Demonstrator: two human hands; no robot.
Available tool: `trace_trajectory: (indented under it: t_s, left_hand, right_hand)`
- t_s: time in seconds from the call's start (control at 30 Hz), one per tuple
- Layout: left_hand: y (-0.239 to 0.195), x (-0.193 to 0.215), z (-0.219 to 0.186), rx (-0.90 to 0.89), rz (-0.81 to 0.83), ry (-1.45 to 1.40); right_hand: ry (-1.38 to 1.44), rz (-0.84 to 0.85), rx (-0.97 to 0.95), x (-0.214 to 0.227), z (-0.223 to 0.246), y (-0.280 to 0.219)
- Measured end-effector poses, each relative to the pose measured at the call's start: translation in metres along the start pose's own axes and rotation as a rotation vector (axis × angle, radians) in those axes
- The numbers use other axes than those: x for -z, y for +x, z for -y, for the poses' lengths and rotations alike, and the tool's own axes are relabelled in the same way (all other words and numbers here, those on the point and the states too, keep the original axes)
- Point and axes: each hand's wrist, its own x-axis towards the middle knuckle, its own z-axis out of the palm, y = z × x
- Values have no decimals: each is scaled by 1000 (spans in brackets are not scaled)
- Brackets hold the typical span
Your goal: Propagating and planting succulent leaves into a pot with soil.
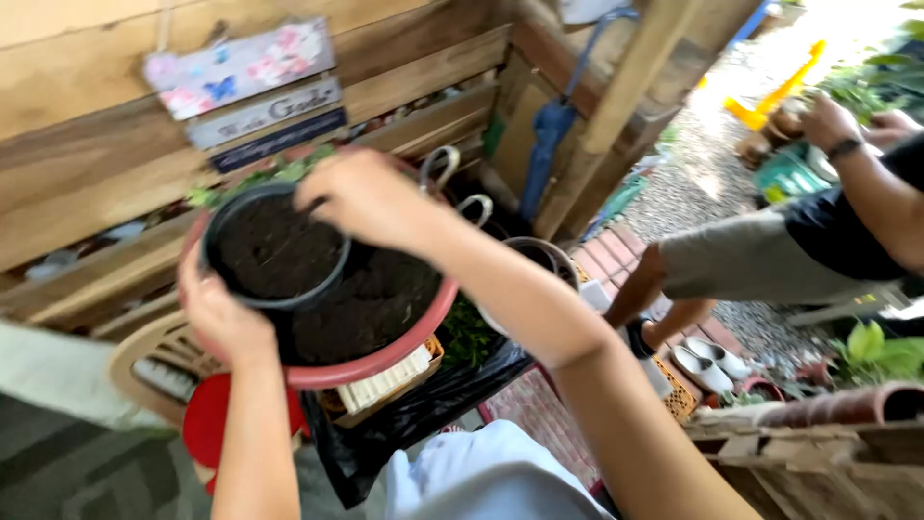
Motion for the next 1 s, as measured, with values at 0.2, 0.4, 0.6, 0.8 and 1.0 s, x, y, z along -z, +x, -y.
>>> trace_trajectory:
  t_s: [0.2, 0.4, 0.6, 0.8, 1.0]
  left_hand:
    - [-5, 5, 17, 38, -16, -6]
    - [-2, -2, -16, 9, 14, 121]
    - [-2, 6, 11, 31, 11, 83]
    - [0, 0, 2, 8, 35, 13]
    - [-2, -8, -24, 35, 15, 63]
  right_hand:
    - [-112, 141, -34, -36, 20, 5]
    - [-24, 160, -118, -31, 26, -10]
    - [118, -355, -58, -24, 13, -56]
    - [128, -421, -371, -69, -22, -116]
    - [-35, -197, -354, -74, -13, -123]
